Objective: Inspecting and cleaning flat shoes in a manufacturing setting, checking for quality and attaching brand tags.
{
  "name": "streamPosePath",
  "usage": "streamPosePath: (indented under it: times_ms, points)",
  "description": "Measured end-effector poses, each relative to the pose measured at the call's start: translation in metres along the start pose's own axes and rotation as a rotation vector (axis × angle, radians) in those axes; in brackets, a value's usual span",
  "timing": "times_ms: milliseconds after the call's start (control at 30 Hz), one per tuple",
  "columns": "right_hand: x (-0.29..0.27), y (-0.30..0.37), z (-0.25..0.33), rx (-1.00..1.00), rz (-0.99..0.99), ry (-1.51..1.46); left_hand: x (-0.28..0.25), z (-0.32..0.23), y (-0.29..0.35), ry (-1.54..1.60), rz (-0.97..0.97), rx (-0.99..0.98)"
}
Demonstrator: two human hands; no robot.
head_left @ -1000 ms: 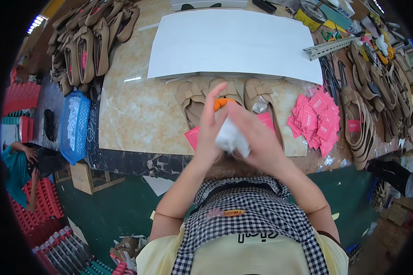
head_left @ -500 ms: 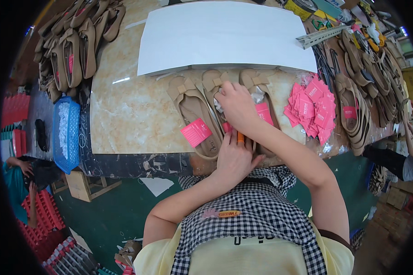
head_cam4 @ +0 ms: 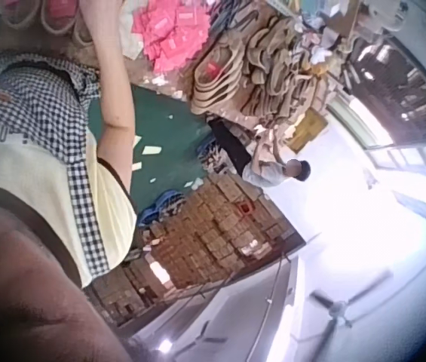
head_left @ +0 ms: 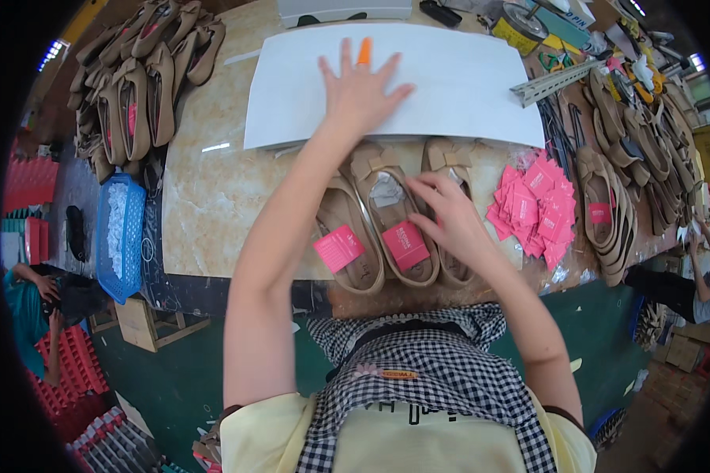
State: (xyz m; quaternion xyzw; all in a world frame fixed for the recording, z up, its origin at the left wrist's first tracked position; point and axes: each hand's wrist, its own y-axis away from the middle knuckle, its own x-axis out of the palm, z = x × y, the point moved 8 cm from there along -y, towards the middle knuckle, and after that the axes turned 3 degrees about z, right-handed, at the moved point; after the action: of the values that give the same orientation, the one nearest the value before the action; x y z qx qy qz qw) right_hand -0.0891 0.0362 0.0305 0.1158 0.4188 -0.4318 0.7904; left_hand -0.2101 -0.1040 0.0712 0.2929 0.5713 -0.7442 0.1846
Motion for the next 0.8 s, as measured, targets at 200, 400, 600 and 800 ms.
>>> streamPosePath:
  times_ms: [200, 400, 600, 800]
  points:
    - [-0.022, 0.055, -0.014, 0.185, -0.116, -0.124, 0.047, 0.005, 0.017, 0.492, 0.281, -0.263]
    - [0.003, 0.076, -0.07, 0.801, -0.244, -1.769, -0.184, -0.145, 0.055, 1.27, 0.455, 0.314]
    - [0.029, 0.05, 0.013, 0.937, 0.28, -1.449, -0.163, -0.067, 0.092, 1.126, 0.199, -0.101]
    - [0.009, -0.011, 0.112, -0.258, 0.075, -0.244, -0.127, -0.001, 0.13, 1.458, 0.101, -1.031]
